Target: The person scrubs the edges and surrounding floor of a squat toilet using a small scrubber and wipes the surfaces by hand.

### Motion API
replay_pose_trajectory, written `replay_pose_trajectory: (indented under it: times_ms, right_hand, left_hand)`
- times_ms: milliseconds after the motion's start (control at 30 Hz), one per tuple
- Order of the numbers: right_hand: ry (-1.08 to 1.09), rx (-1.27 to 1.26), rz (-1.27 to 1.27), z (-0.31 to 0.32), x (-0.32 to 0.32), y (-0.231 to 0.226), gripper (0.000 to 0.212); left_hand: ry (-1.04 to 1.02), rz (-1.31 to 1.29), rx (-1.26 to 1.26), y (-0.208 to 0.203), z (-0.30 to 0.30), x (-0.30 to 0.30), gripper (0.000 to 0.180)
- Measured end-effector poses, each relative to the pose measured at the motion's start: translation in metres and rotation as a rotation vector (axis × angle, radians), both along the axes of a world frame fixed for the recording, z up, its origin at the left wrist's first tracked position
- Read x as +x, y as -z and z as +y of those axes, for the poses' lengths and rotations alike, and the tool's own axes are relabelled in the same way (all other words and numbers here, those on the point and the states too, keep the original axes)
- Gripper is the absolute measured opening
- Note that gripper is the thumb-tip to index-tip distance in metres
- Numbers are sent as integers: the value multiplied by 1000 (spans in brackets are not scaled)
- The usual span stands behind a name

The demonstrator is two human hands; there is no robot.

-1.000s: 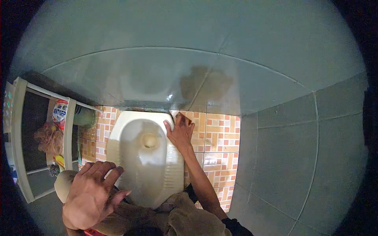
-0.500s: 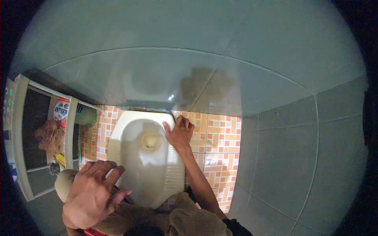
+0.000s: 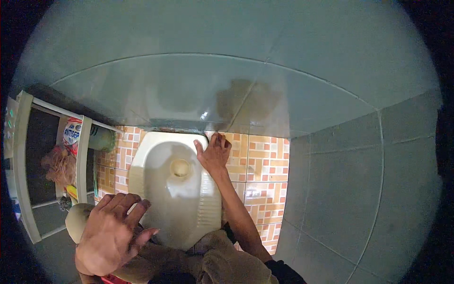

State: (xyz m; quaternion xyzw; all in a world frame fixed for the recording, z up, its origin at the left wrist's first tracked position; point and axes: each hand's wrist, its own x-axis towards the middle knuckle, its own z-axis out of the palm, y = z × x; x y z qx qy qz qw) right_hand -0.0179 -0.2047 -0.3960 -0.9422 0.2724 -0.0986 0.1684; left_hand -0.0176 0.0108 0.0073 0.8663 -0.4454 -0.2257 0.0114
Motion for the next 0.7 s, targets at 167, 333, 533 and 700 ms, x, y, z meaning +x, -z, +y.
replay_pose_trajectory:
  times_ms: [167,333,533,700]
  right_hand:
    - [-20,217,224,5,4,-28,91]
    - [23,71,136,3,11,-12,89]
    - [-11,138,259,7,8,-22,91]
    - [-9,66,185,1,10,-7,89]
  left_hand:
    - [-13,-17,21,-1,3,0,48]
    - [-9,7,-1,2,1,0,48]
    - [-33,-2,-2,1,4,-1,48]
    - [-8,-18,-13,2,3,0,47]
